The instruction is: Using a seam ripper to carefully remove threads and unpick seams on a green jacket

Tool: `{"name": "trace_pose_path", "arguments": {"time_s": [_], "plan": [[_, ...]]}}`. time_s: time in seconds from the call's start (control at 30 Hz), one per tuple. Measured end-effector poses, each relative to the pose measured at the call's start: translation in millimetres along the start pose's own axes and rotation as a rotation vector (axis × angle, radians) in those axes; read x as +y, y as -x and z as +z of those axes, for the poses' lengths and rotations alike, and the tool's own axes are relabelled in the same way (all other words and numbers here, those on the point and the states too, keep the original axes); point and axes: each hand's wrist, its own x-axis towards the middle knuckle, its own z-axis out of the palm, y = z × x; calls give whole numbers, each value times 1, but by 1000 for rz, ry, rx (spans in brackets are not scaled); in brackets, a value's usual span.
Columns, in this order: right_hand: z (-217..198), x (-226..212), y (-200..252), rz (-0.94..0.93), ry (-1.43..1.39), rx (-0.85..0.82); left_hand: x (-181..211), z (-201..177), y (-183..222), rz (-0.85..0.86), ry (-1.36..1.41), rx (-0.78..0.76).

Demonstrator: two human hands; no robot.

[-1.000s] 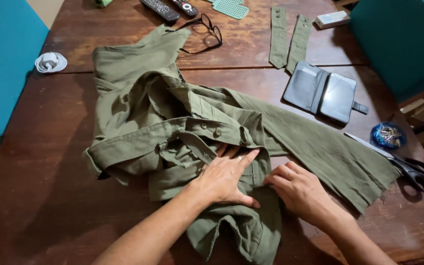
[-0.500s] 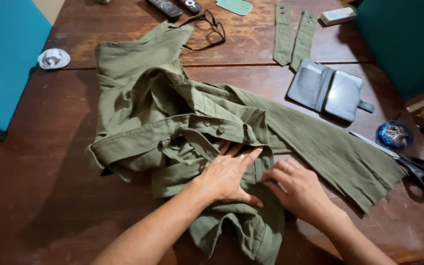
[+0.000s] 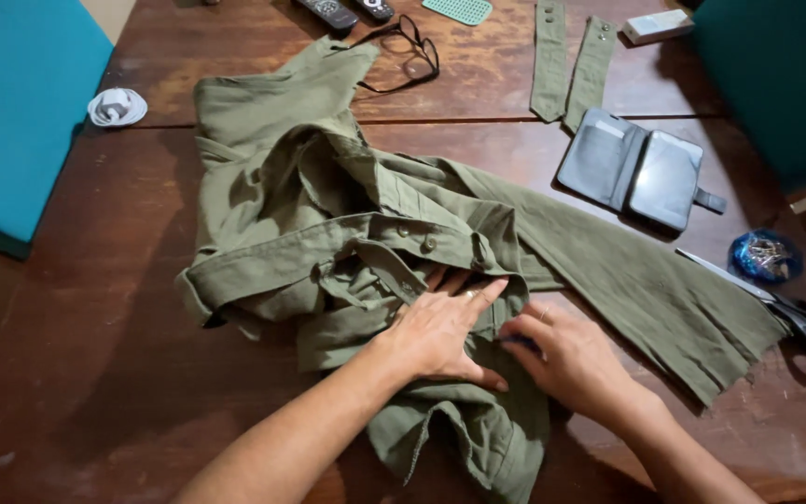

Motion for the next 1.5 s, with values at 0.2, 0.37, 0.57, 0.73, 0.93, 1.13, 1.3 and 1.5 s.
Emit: {"name": "trace_pose_path", "arguments": {"time_s": [0.2,0.37,0.57,0.73,0.93,1.13,1.3,1.5], "plan": [[-8,1,-6,-29,34,28,-17,21,-6,124,42,217],[-10,6,-5,-61,29,37,-17,29,8,80,-287,231],[8,1,-9,-174,113,88,2,4,14,14,-272,141],[4,-4,-12,-217,76,64,8,-5,17,-36,-252,100],[6,-1,-14,-213,73,29,5,-1,15,-41,-200,87],[-16,-13,-17,-239,12,-40,-1,3,16,-42,-165,100],[-10,-2,-10,1,-153,-93,-1,0,17,-119,-40,47],[-10,-28,-29,-156,67,23,-9,10,14,-96,-26,73]]}}
